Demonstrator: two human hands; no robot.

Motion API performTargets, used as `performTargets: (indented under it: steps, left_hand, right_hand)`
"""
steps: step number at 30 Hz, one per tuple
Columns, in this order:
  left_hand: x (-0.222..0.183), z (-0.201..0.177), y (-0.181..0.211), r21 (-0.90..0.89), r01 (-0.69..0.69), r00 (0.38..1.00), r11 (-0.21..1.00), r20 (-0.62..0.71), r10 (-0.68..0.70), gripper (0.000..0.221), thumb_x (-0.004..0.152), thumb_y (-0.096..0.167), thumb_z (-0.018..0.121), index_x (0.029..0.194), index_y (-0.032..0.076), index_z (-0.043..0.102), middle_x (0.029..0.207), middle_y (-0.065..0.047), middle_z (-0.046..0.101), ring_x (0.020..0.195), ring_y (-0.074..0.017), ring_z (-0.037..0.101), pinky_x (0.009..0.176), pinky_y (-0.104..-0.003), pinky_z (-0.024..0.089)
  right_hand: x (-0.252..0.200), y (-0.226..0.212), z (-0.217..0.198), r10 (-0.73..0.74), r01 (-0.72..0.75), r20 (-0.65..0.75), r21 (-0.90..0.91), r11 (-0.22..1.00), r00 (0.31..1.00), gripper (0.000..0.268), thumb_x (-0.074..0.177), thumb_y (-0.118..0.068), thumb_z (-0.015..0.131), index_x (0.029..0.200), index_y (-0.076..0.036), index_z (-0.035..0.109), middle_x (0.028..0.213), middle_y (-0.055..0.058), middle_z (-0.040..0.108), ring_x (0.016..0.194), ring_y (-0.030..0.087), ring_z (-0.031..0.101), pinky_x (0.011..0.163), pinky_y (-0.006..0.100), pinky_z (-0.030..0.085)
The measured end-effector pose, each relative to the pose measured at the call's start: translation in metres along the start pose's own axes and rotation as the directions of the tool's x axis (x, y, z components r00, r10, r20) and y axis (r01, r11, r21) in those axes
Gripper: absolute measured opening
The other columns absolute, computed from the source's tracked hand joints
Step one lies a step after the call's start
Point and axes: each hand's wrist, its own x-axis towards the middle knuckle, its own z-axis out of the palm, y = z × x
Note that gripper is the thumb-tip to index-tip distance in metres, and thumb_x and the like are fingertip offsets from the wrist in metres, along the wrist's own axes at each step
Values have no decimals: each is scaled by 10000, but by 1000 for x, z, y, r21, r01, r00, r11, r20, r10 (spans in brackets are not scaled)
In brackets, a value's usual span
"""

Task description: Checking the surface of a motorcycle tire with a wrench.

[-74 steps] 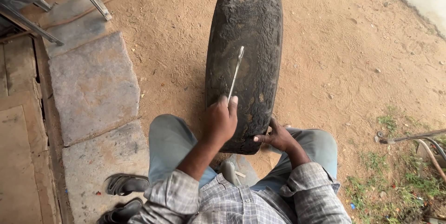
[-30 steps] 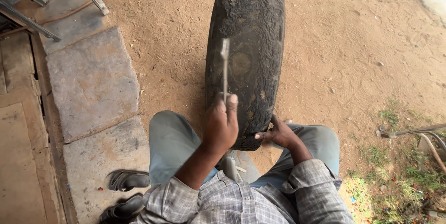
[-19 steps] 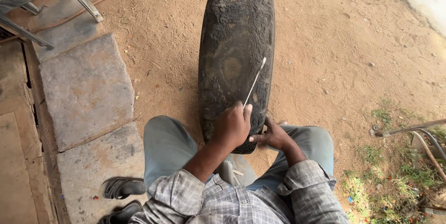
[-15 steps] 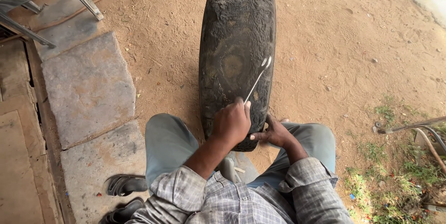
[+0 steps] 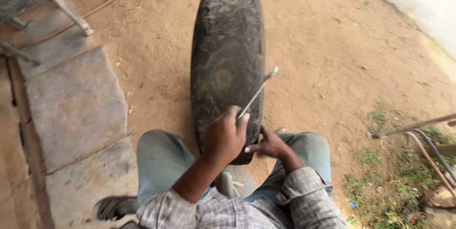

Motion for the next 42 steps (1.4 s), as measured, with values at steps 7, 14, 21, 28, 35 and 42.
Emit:
performTargets:
  steps: [7,14,21,28,35,42]
  left_hand:
    - [2,-3,-24,-229,-56,987,972,-161,19,298,1080,273,553,1142,11,681,968,-156,759,828,-301,781,665,-391,628]
    - [-7,1,-34,133,-22,997,991,-68,31,316,1080,240,561,1206,-21,688,1007,-214,755,905,-371,743,724,-440,595]
    - [-6,4,-41,263,12,1000,965,21,-18,295,1060,241,562,1193,16,700,968,-169,780,806,-309,777,638,-397,619]
    - [-6,2,-66,392,6,956,920,267,-120,273,1040,241,609,1231,71,705,949,-127,793,745,-259,782,621,-367,620]
    - [-15,-8,-63,481,-62,987,874,159,-17,279,1068,228,633,1281,77,732,860,-93,750,667,-234,724,531,-351,548]
    - [-17,-2,-55,412,-42,998,910,51,23,256,1053,205,635,1198,18,734,914,-135,768,720,-262,747,571,-367,574]
  right_hand:
    - [11,23,5,-255,258,-66,35,966,965,1259,567,-447,976,1583,-82,329,1540,180,539,1461,333,460,1189,404,391]
    - [10,25,4,-196,195,-38,-46,980,980,1404,564,-587,941,1645,-75,206,1595,207,456,1501,369,393,1209,429,354]
    - [14,29,7,-201,200,-22,-57,978,979,1519,519,-681,914,1638,-7,138,1583,279,424,1492,408,388,1217,440,343]
    - [16,32,9,-212,206,-61,-87,975,975,1525,541,-706,902,1650,12,140,1584,310,420,1484,439,392,1235,459,338]
    - [6,27,13,-158,158,-14,-37,987,987,1642,475,-761,832,1657,32,14,1519,361,457,1424,450,476,1182,438,395]
    - [16,28,9,-80,86,50,-136,987,996,1602,515,-713,876,1654,-5,-1,1572,355,360,1463,459,393,1208,464,334]
